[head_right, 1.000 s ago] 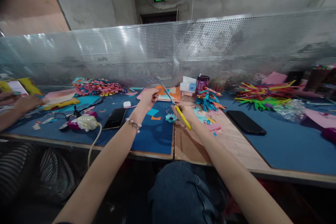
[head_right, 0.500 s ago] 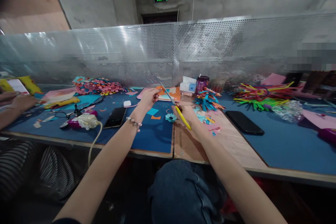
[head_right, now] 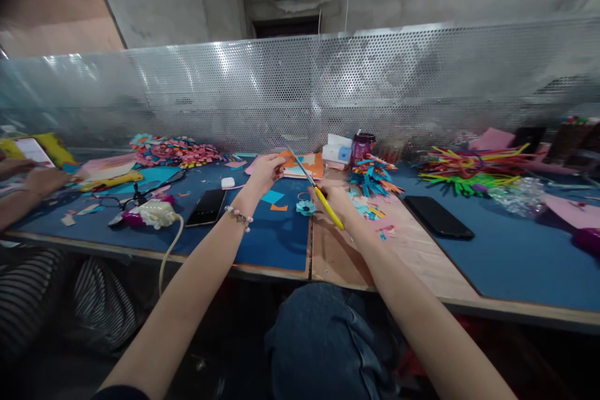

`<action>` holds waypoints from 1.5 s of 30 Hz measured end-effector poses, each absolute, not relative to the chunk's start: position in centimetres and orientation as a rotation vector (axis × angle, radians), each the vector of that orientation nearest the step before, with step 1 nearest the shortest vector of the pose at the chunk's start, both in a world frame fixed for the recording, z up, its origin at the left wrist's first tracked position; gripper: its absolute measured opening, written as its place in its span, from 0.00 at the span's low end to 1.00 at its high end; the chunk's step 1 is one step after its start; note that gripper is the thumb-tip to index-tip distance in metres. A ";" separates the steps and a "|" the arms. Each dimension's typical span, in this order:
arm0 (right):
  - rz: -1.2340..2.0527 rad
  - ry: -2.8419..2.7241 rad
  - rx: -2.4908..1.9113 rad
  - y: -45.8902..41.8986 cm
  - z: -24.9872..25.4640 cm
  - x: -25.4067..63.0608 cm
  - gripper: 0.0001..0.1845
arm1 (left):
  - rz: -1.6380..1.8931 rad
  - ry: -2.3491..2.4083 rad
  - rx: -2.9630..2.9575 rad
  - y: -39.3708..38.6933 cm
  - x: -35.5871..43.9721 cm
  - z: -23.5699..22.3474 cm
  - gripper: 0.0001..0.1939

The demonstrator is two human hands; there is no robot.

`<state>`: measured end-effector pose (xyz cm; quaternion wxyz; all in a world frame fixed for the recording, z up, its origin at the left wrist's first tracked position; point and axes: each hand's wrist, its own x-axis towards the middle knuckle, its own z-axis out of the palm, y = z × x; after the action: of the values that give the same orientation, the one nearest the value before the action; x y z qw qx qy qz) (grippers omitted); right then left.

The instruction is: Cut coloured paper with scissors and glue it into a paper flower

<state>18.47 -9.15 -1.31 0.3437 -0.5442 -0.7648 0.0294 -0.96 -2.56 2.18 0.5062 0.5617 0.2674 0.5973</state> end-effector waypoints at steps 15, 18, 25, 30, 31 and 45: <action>0.117 -2.037 -1.407 -8.5 -1.7 19.4 0.33 | 1.353 0.681 1.342 -3.1 -1.6 3.0 0.05; 0.076 -2.048 -1.399 -8.6 -1.8 19.4 0.33 | 1.357 0.684 1.347 -2.9 -1.7 3.0 0.06; 0.009 -2.082 -1.412 -8.6 -1.9 19.3 0.32 | 1.329 0.671 1.388 -2.9 -2.0 2.9 0.06; 0.084 -2.061 -1.440 -8.6 -1.9 19.4 0.31 | 1.339 0.696 1.368 -3.3 -2.0 3.1 0.08; 0.123 -2.053 -1.456 -8.7 -1.9 19.4 0.31 | 1.342 0.708 1.371 -3.4 -2.0 3.2 0.08; 0.073 -2.113 -1.480 -8.9 -1.4 19.4 0.32 | 1.380 0.725 1.395 -2.2 -2.4 2.7 0.04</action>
<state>19.41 -8.88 -1.42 0.2770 -0.5510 -0.7867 0.0272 -2.41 -2.20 2.66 0.5013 0.5770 0.2999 0.5708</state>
